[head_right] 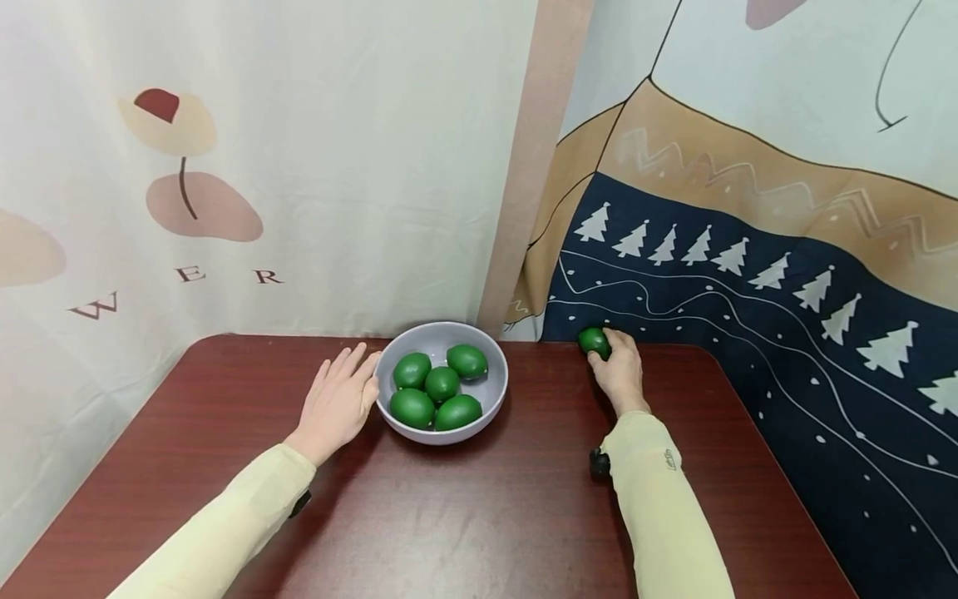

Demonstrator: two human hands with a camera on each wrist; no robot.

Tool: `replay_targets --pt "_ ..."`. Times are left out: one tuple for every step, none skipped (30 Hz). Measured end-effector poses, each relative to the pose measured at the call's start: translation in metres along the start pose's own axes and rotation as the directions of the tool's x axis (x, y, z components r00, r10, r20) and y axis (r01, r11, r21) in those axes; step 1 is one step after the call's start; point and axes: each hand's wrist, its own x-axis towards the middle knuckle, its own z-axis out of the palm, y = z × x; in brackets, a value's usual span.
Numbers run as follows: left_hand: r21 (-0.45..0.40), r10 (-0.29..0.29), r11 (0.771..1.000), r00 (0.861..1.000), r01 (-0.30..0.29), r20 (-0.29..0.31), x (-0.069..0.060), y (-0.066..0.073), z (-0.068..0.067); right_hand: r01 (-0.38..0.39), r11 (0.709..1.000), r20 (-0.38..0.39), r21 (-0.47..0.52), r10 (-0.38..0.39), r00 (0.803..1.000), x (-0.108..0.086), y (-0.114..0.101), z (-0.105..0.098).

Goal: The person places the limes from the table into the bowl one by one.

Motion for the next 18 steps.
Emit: replay_targets --pt "0.000 0.002 1.000 1.000 -0.002 -0.004 -0.0002 -0.0001 0.0001 0.000 1.000 -0.002 0.000 0.000 1.000 -0.0002 0.0002 0.0004" --pt "-0.002 0.003 1.000 1.000 -0.003 -0.007 -0.0004 0.0000 0.0002 0.000 1.000 -0.005 -0.001 0.000 1.000 -0.0006 0.0002 0.0006" --pt "-0.003 0.004 1.000 1.000 -0.004 -0.009 -0.0006 0.0000 0.0004 0.000 1.000 -0.007 -0.001 0.000 1.000 -0.0009 0.0004 0.0007" --pt "-0.002 0.006 1.000 1.000 -0.006 -0.014 -0.0005 0.0000 0.0003 -0.002 1.000 -0.010 0.000 0.002 1.000 -0.0007 0.0004 0.0004" --pt "-0.004 0.007 1.000 1.000 -0.007 -0.017 -0.0004 0.0000 0.0003 -0.002 1.000 -0.012 -0.002 0.002 1.000 -0.0006 0.0002 0.0001" --pt "-0.004 0.010 1.000 1.000 -0.010 -0.022 -0.0004 0.0001 0.0000 -0.001 1.000 -0.014 -0.003 0.001 1.000 -0.0005 0.0001 -0.0001" --pt "-0.004 0.011 1.000 1.000 -0.011 -0.023 -0.0003 0.0000 0.0001 0.000 1.000 -0.015 -0.003 0.000 1.000 -0.0003 0.0000 -0.0003" --pt "-0.005 0.013 1.000 1.000 -0.013 -0.026 -0.0003 0.0000 -0.0001 0.001 1.000 -0.016 -0.003 -0.001 1.000 -0.0001 -0.0001 -0.0003" --pt "-0.003 0.013 1.000 1.000 -0.013 -0.027 -0.0003 0.0001 -0.0002 0.002 1.000 -0.016 -0.004 -0.002 1.000 0.0001 0.0000 -0.0002" --pt "-0.002 0.014 1.000 1.000 -0.014 -0.028 -0.0003 0.0001 -0.0003 0.003 1.000 -0.016 -0.003 -0.003 1.000 0.0002 -0.0002 0.0001" --pt "-0.001 0.013 1.000 1.000 -0.013 -0.027 -0.0002 0.0001 -0.0006 0.003 1.000 -0.016 -0.001 -0.003 1.000 0.0002 -0.0003 0.0003" --pt "0.001 0.014 1.000 1.000 -0.014 -0.026 -0.0001 0.0002 -0.0007 0.004 1.000 -0.017 -0.002 -0.004 1.000 0.0001 -0.0003 0.0006" --pt "0.002 0.013 1.000 1.000 -0.013 -0.024 -0.0001 0.0003 -0.0008 0.004 1.000 -0.017 -0.002 -0.004 1.000 -0.0002 -0.0006 0.0009" --pt "0.003 0.014 1.000 1.000 -0.014 -0.024 -0.0002 0.0006 -0.0012 0.002 1.000 -0.017 0.003 -0.002 1.000 -0.0006 -0.0009 0.0011" --pt "0.003 0.012 1.000 1.000 -0.012 -0.021 -0.0002 0.0009 -0.0016 0.001 1.000 -0.015 0.007 0.000 1.000 -0.0011 -0.0010 0.0013" --pt "0.004 0.012 1.000 1.000 -0.012 -0.021 -0.0002 0.0010 -0.0017 -0.002 1.000 -0.013 0.010 0.002 1.000 -0.0016 -0.0011 0.0014" --pt "0.004 0.012 1.000 1.000 -0.012 -0.020 -0.0002 0.0010 -0.0018 -0.004 1.000 -0.012 0.012 0.004 1.000 -0.0021 -0.0011 0.0013" --pt "0.005 0.011 1.000 1.000 -0.011 -0.018 -0.0002 0.0011 -0.0019 -0.005 1.000 -0.011 0.015 0.005 1.000 -0.0026 -0.0011 0.0013"
